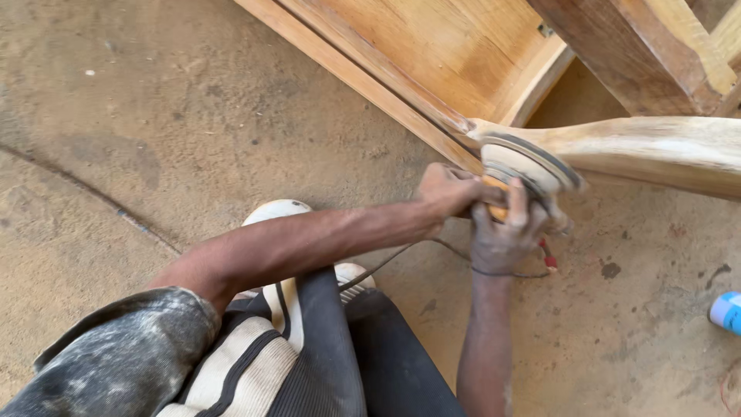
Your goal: The person uses a handheld orbital sander to smooth the curved leg and side rails of a wooden chair or bed frame. They reposition the furniture and adjust their grip to reach different sections of the leg and frame.
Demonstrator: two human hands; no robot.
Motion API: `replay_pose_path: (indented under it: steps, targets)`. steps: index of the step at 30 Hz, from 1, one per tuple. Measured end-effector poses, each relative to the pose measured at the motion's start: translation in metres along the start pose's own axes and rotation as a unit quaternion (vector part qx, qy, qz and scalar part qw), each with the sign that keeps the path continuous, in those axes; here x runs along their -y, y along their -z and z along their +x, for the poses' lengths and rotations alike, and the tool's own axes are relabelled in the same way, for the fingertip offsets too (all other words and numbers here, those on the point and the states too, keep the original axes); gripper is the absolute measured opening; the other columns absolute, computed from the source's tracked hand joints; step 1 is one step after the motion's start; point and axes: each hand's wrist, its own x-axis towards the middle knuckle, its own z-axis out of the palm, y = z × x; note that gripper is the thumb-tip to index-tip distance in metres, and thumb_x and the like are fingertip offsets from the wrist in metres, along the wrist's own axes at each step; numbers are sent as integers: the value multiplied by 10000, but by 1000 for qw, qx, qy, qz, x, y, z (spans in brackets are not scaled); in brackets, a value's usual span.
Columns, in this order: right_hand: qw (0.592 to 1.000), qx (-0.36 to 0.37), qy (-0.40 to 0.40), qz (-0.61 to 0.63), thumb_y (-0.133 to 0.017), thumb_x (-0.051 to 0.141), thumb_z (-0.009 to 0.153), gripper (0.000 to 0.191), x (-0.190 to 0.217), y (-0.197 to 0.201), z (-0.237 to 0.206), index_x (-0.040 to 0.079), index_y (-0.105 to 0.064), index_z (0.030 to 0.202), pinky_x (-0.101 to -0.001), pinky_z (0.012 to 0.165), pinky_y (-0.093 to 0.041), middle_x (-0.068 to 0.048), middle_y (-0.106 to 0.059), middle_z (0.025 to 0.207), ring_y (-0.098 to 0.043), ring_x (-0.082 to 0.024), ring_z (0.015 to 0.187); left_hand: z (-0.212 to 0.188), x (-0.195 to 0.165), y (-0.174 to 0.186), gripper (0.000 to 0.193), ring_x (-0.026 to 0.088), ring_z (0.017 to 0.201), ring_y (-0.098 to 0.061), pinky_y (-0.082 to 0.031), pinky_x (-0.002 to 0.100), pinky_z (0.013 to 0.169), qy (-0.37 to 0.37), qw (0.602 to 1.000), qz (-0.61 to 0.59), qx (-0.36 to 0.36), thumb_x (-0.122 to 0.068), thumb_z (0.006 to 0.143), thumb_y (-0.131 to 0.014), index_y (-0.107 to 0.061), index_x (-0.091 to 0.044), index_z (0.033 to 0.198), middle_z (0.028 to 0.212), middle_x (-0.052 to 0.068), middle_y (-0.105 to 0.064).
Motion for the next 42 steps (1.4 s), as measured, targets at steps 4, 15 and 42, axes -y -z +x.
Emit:
replay_pose_path:
  steps: [4,15,42]
  targets:
    - [999,26,-9,30,-712,257,1112,301,7,-14,-19,340,-576,1368,-547,841,-541,-30,-450,1506,-574,-381,1123,19,18,15,318,220,714,-765,-670,341,678,16,1000,-11,-5,-151,657,-867,-782,63,876,864,187,-789]
    - [999,29,-29,24,-714,240,1070,218,14,-19,-19,321,-622,1251,-528,857,-541,-23,-444,1482,-562,-361,1095,16,15,20,253,200,717,-763,-677,351,713,8,998,-39,39,-107,690,-845,-779,51,876,841,147,-787]
    - [989,-83,-120,27,-814,375,1072,796,-79,164,42,42,-281,1561,-515,1113,-631,-196,-449,1471,-639,-352,1322,-149,-116,-67,584,121,676,-718,-640,321,683,-298,903,35,308,-581,822,-849,-814,-17,972,835,72,-784]
